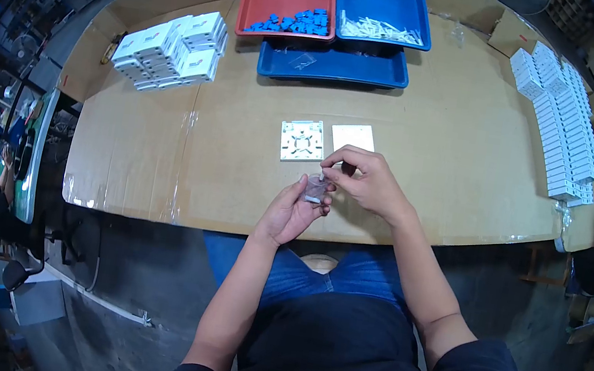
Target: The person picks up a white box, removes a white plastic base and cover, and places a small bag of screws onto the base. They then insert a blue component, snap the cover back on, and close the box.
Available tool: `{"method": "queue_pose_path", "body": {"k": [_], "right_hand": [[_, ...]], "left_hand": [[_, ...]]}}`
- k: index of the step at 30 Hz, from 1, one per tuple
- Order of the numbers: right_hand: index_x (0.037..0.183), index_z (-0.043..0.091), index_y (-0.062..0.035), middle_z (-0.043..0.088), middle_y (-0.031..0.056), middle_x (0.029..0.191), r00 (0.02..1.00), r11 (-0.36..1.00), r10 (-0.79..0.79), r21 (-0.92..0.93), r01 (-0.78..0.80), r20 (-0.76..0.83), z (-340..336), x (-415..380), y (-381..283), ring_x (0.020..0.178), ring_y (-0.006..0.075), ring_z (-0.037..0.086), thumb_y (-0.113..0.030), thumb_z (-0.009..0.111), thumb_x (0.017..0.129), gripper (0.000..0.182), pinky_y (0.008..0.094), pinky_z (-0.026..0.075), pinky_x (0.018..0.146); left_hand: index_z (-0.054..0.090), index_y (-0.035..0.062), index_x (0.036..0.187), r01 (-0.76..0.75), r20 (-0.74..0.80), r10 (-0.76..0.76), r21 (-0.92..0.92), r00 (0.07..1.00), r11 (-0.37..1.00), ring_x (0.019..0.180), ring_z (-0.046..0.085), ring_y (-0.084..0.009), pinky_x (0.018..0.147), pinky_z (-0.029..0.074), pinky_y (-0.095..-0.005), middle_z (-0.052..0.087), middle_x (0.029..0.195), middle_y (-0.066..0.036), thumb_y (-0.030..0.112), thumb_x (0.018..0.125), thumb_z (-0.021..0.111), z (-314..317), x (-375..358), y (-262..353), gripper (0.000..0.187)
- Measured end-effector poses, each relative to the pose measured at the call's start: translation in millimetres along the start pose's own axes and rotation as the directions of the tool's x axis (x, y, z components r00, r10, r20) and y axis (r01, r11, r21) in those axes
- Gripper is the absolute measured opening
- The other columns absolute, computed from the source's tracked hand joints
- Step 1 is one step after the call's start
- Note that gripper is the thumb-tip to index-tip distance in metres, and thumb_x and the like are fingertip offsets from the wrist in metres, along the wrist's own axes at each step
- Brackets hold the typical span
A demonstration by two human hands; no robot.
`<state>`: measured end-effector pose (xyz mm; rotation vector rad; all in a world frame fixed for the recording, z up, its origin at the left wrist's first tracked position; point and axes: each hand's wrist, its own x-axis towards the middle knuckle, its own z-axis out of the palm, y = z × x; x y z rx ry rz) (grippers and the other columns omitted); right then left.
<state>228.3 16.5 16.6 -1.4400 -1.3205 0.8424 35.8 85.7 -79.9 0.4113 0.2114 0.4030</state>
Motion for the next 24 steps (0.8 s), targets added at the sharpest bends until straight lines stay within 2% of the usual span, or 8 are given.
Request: {"method": "queue_pose_path", "body": {"k": [3,5,8,11,15,18,20,24], "right_hand": [[0.104,0.075,-0.0018,0.070,0.0056,0.093,0.992,0.997,0.038,-0.064,-0.030,0.121,-3,6,-11,0.081,0.0147,0.067,-0.007,0.072,0.094,0.012,0.0302,0.054,0.075],[0.104,0.074,-0.0004,0.070,0.0081,0.104,0.962,0.944,-0.108,-0.277,0.178,0.249,-5,9,-6,0.088,0.0190,0.069,-0.008,0.070,0.096,0.012,0.0337,0.057,0.081],[0.107,0.074,-0.0006,0.068,0.0105,0.119,0.915,0.929,-0.177,-0.247,0.278,0.362,-7,13,5,0.101,0.0218,0.068,-0.012,0.068,0.099,0.015,0.0344,0.056,0.088],[0.108,0.075,0.0017,0.067,0.0132,0.124,0.907,0.986,-0.049,-0.123,0.110,0.419,-9,13,-5,0.107,0.0253,0.068,-0.017,0.065,0.101,0.022,0.0382,0.054,0.093],[0.109,0.075,0.0023,0.068,0.0135,0.123,0.919,0.992,-0.042,-0.092,0.084,0.391,-7,13,-6,0.103,0.0277,0.069,-0.020,0.062,0.104,0.027,0.0380,0.055,0.093],[0.110,0.074,0.0035,0.069,0.0161,0.119,0.839,0.985,0.050,-0.168,0.050,0.543,-3,13,-7,0.102,0.0282,0.070,-0.023,0.061,0.105,0.029,0.0379,0.055,0.091],[0.114,0.072,0.0044,0.070,0.0164,0.115,0.801,0.981,0.071,-0.186,0.052,0.595,2,9,-4,0.102,0.0268,0.070,-0.023,0.062,0.105,0.030,0.0370,0.055,0.091],[0.115,0.072,0.0035,0.071,0.0157,0.117,0.823,0.993,0.046,-0.113,0.022,0.566,-5,9,-12,0.103,0.0258,0.071,-0.021,0.063,0.105,0.028,0.0369,0.055,0.092]], "left_hand": [[0.057,0.0027,0.134,-0.006,0.029,0.006,0.007,1.000,1.000,0.103,0.065,-0.0208,0.092,0.054,-0.0376,0.066,0.119,-0.010,0.042,0.113,0.043,1,-2,1,0.046],[0.057,0.0034,0.134,0.018,0.006,-0.018,0.012,1.000,1.000,0.104,0.065,-0.0206,0.092,0.054,-0.0375,0.066,0.118,-0.009,0.041,0.113,0.044,4,-3,2,0.045],[0.057,0.0044,0.133,0.010,0.025,-0.010,0.018,1.000,1.000,0.105,0.065,-0.0208,0.093,0.054,-0.0376,0.066,0.116,-0.008,0.041,0.113,0.044,-2,-3,0,0.044],[0.058,0.0050,0.131,0.000,0.004,0.000,0.056,1.000,0.998,0.105,0.065,-0.0208,0.093,0.054,-0.0380,0.066,0.115,-0.008,0.042,0.113,0.044,-2,-4,-1,0.043],[0.060,0.0023,0.131,0.012,0.070,-0.009,-0.039,0.997,0.999,0.105,0.066,-0.0217,0.094,0.054,-0.0378,0.067,0.117,-0.009,0.037,0.112,0.048,-2,-5,1,0.041],[0.058,0.0013,0.134,0.016,0.077,-0.016,0.004,0.997,1.000,0.108,0.066,-0.0209,0.097,0.054,-0.0378,0.068,0.119,-0.009,0.036,0.112,0.049,-7,-3,0,0.042],[0.056,0.0031,0.138,0.006,-0.017,-0.003,0.164,1.000,0.987,0.110,0.064,-0.0193,0.098,0.051,-0.0382,0.066,0.122,-0.008,0.041,0.113,0.045,-6,-6,-2,0.046],[0.055,-0.0013,0.140,0.002,0.022,-0.003,0.049,1.000,0.999,0.111,0.065,-0.0183,0.100,0.053,-0.0367,0.067,0.122,-0.009,0.035,0.111,0.051,-6,-6,-2,0.046]]}}
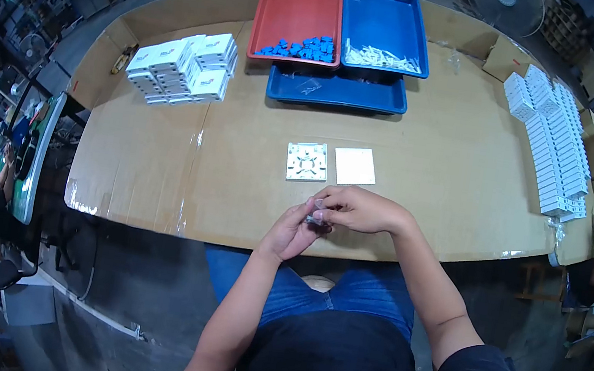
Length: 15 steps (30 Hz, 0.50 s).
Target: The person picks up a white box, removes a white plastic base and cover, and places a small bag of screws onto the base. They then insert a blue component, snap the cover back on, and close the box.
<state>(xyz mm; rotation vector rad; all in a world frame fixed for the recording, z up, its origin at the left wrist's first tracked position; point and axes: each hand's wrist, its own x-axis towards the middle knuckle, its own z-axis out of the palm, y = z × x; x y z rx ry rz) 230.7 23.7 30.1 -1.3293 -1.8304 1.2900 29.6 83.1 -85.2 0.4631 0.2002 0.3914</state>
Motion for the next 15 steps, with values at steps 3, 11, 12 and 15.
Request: {"method": "queue_pose_path", "body": {"k": [3,11,12,15], "right_hand": [[0.115,0.073,0.0011,0.071,0.0146,0.121,0.998,0.996,0.059,0.067,-0.062,0.035,-5,0,7,0.104,0.0253,0.071,-0.021,0.066,0.103,0.026,0.0376,0.055,0.093],[0.105,0.077,-0.0013,0.076,0.0112,0.108,0.963,1.000,-0.016,-0.015,0.012,-0.268,-62,2,13,0.102,0.0173,0.069,-0.018,0.072,0.098,0.019,0.0338,0.054,0.090],[0.106,0.077,-0.0025,0.077,0.0105,0.103,0.924,0.997,0.040,-0.051,-0.064,-0.380,-82,6,19,0.099,0.0181,0.070,-0.017,0.071,0.097,0.018,0.0340,0.054,0.090],[0.105,0.076,-0.0027,0.077,0.0120,0.099,0.724,0.952,-0.097,-0.275,-0.132,-0.683,-160,27,57,0.094,0.0219,0.071,-0.010,0.067,0.095,0.016,0.0346,0.055,0.087]], "left_hand": [[0.056,-0.0008,0.140,0.009,-0.031,-0.009,0.010,0.999,1.000,0.104,0.065,-0.0164,0.095,0.053,-0.0335,0.067,0.120,-0.008,0.034,0.111,0.052,3,-2,2,0.045],[0.053,-0.0039,0.142,0.034,0.010,-0.034,-0.011,0.999,0.999,0.090,0.061,-0.0156,0.084,0.051,-0.0313,0.067,0.114,-0.010,0.034,0.111,0.050,4,0,4,0.049],[0.052,-0.0046,0.143,0.049,0.030,-0.047,-0.071,0.998,0.996,0.092,0.062,-0.0162,0.085,0.052,-0.0323,0.067,0.116,-0.011,0.034,0.112,0.050,7,0,5,0.050],[0.049,-0.0054,0.146,0.057,0.041,-0.052,-0.129,0.998,0.990,0.095,0.063,-0.0174,0.086,0.053,-0.0342,0.066,0.119,-0.012,0.034,0.112,0.049,14,0,8,0.052]]}}
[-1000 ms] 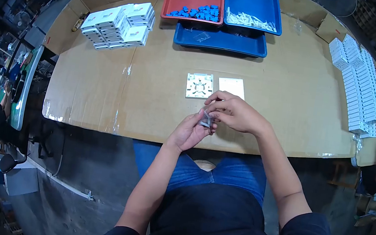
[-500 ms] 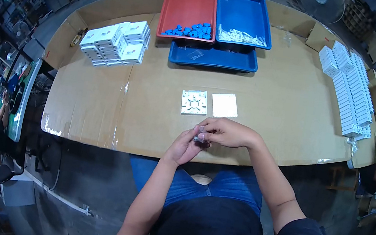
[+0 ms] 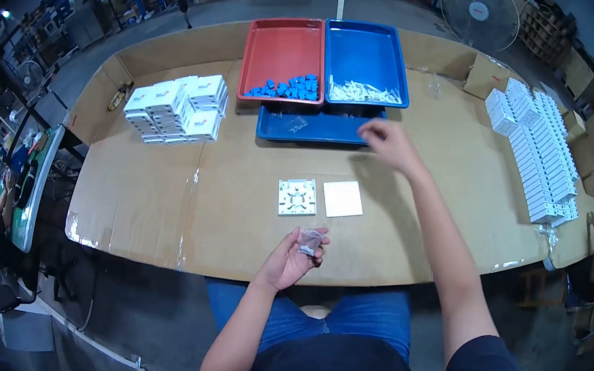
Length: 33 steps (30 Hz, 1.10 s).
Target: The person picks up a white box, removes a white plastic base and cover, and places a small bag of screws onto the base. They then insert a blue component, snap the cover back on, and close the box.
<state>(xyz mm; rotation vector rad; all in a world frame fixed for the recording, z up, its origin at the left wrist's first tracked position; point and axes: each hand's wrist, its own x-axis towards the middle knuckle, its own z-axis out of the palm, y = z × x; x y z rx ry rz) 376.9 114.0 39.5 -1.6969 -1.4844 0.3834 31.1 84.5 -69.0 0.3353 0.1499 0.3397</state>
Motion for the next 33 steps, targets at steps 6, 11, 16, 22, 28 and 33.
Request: {"method": "queue_pose_path", "body": {"k": [6,11,16,22,28,33], "right_hand": [[0.108,0.076,-0.0048,0.073,0.0179,0.101,0.957,0.913,-0.050,-0.403,-0.072,-0.284,-41,93,59,0.103,0.0379,0.069,-0.003,0.062,0.091,0.022,0.0455,0.055,0.092],[0.108,0.079,-0.0141,0.069,0.0157,0.110,0.993,0.784,-0.060,-0.621,-0.017,-0.103,-30,125,107,0.110,0.0370,0.066,-0.007,0.068,0.088,0.024,0.0476,0.054,0.097],[0.109,0.079,-0.0171,0.068,0.0138,0.109,0.995,0.749,0.016,-0.658,-0.080,-0.103,-28,135,118,0.109,0.0357,0.066,-0.010,0.072,0.086,0.024,0.0473,0.054,0.096],[0.105,0.075,-0.0081,0.070,0.0063,0.100,0.813,0.975,-0.186,-0.209,0.080,-0.552,-33,118,70,0.087,0.0214,0.066,-0.009,0.071,0.093,0.012,0.0370,0.054,0.078],[0.120,0.066,0.0032,0.074,0.0056,0.097,0.856,0.663,0.215,0.714,0.226,-0.471,-11,-30,-61,0.073,0.0082,0.061,-0.008,0.069,0.100,0.023,0.0227,0.049,0.064],[0.112,0.068,0.0002,0.074,0.0083,0.094,0.923,0.646,0.305,0.763,-0.019,-0.235,34,-136,-96,0.073,0.0099,0.062,-0.001,0.069,0.098,0.014,0.0246,0.051,0.065]], "left_hand": [[0.046,-0.0039,0.150,-0.036,-0.041,0.041,0.122,0.998,0.992,0.098,0.064,-0.0184,0.088,0.055,-0.0341,0.065,0.123,-0.013,0.033,0.111,0.051,-3,-1,-4,0.054],[0.044,-0.0027,0.153,-0.055,-0.051,0.064,0.158,0.997,0.986,0.100,0.064,-0.0190,0.090,0.054,-0.0342,0.064,0.124,-0.013,0.032,0.111,0.051,-5,-2,-4,0.055],[0.045,-0.0022,0.151,-0.021,-0.009,0.022,0.041,1.000,0.999,0.103,0.062,-0.0226,0.094,0.053,-0.0377,0.064,0.126,-0.013,0.035,0.111,0.050,-14,0,-5,0.055],[0.043,-0.0006,0.153,-0.122,-0.116,0.142,0.161,0.983,0.979,0.109,0.063,-0.0217,0.095,0.054,-0.0363,0.062,0.131,-0.013,0.032,0.111,0.052,20,3,-5,0.055],[0.045,0.0011,0.152,-0.184,-0.252,0.221,0.163,0.942,0.969,0.127,0.061,-0.0269,0.101,0.054,-0.0395,0.061,0.138,-0.015,0.039,0.111,0.049,79,9,1,0.056],[0.050,-0.0008,0.147,-0.146,-0.200,0.181,0.180,0.963,0.973,0.121,0.065,-0.0289,0.101,0.054,-0.0408,0.067,0.131,-0.015,0.042,0.113,0.040,113,11,1,0.056]]}}
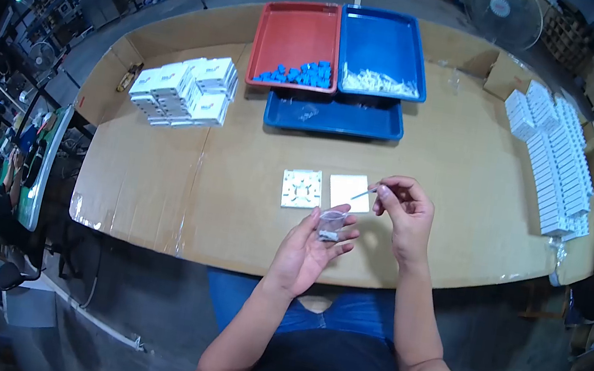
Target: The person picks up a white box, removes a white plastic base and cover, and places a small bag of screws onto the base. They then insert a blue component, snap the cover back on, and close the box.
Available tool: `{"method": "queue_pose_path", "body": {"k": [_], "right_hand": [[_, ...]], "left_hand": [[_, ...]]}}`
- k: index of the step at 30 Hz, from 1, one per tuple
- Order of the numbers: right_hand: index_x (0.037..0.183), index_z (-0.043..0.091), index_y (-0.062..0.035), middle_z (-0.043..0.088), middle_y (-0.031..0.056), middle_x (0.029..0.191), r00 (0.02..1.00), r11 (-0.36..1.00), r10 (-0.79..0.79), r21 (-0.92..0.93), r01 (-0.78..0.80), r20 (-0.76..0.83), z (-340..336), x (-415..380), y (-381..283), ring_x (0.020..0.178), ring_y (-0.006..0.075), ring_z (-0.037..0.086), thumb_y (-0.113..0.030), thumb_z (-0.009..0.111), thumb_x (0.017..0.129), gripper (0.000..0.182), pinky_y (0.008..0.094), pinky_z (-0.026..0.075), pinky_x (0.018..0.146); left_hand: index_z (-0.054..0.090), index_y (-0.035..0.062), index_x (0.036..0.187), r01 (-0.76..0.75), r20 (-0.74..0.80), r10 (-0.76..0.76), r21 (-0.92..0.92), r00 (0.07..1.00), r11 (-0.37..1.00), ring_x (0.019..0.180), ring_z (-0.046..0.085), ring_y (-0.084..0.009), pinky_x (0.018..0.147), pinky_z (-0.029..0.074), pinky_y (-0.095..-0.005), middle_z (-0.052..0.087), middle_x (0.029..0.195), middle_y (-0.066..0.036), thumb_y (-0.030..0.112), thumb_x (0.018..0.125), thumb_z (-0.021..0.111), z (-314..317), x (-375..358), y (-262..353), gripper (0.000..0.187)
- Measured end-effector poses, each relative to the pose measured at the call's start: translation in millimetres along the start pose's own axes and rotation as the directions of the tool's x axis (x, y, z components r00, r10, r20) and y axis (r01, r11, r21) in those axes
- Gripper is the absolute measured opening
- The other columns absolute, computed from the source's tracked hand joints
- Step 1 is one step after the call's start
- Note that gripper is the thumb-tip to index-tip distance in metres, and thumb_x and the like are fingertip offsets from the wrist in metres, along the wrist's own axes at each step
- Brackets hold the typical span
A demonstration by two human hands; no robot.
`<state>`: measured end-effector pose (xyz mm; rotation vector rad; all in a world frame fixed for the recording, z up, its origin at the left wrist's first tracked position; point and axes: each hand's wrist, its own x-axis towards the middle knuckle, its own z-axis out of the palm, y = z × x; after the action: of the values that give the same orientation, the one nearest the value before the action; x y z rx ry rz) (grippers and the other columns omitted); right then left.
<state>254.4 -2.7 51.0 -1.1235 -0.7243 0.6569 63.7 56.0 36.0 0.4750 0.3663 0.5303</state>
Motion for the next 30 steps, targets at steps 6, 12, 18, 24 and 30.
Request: {"method": "queue_pose_path", "body": {"k": [6,12,18,24,30], "right_hand": [[0.104,0.071,0.0001,0.074,0.0057,0.093,0.990,0.993,0.073,-0.103,-0.060,0.124,-9,-27,-10,0.075,0.0071,0.062,0.001,0.075,0.094,0.010,0.0219,0.049,0.066],[0.103,0.073,-0.0006,0.073,0.0023,0.092,0.955,0.905,0.100,-0.424,0.028,0.278,-6,-29,-17,0.076,0.0046,0.061,-0.003,0.076,0.093,0.011,0.0223,0.048,0.066],[0.097,0.076,-0.0015,0.073,0.0003,0.090,0.901,0.887,0.249,-0.456,-0.065,0.355,1,-32,-11,0.074,0.0065,0.060,0.000,0.075,0.090,0.007,0.0228,0.046,0.066],[0.096,0.077,-0.0031,0.071,0.0034,0.104,0.840,0.905,0.134,-0.410,0.112,0.526,-3,-27,-2,0.088,0.0083,0.061,-0.001,0.075,0.088,0.008,0.0252,0.047,0.071],[0.100,0.077,-0.0013,0.071,0.0067,0.111,0.705,0.851,0.220,-0.485,0.199,0.674,-5,-21,-7,0.096,0.0176,0.066,-0.005,0.077,0.088,0.012,0.0309,0.052,0.085]], "left_hand": [[0.054,0.0014,0.144,0.049,-0.110,-0.044,0.039,0.993,0.998,0.118,0.067,-0.0283,0.100,0.056,-0.0414,0.068,0.130,-0.013,0.047,0.113,0.038,-10,-7,-22,0.057],[0.059,0.0008,0.138,0.081,-0.118,-0.070,0.095,0.990,0.992,0.115,0.069,-0.0244,0.097,0.056,-0.0380,0.070,0.127,-0.013,0.047,0.112,0.045,-10,-18,-22,0.055],[0.064,0.0007,0.128,0.121,-0.147,-0.103,0.115,0.984,0.986,0.110,0.070,-0.0218,0.092,0.057,-0.0359,0.071,0.120,-0.012,0.047,0.108,0.054,-12,-18,-22,0.052],[0.068,0.0020,0.121,0.125,-0.181,-0.097,0.152,0.979,0.980,0.105,0.072,-0.0197,0.089,0.058,-0.0344,0.073,0.114,-0.010,0.046,0.107,0.059,-20,-19,-28,0.048],[0.065,-0.0001,0.124,0.142,-0.196,-0.088,0.282,0.977,0.949,0.099,0.075,-0.0206,0.086,0.061,-0.0340,0.074,0.109,-0.011,0.048,0.109,0.051,-28,-22,-29,0.052]]}}
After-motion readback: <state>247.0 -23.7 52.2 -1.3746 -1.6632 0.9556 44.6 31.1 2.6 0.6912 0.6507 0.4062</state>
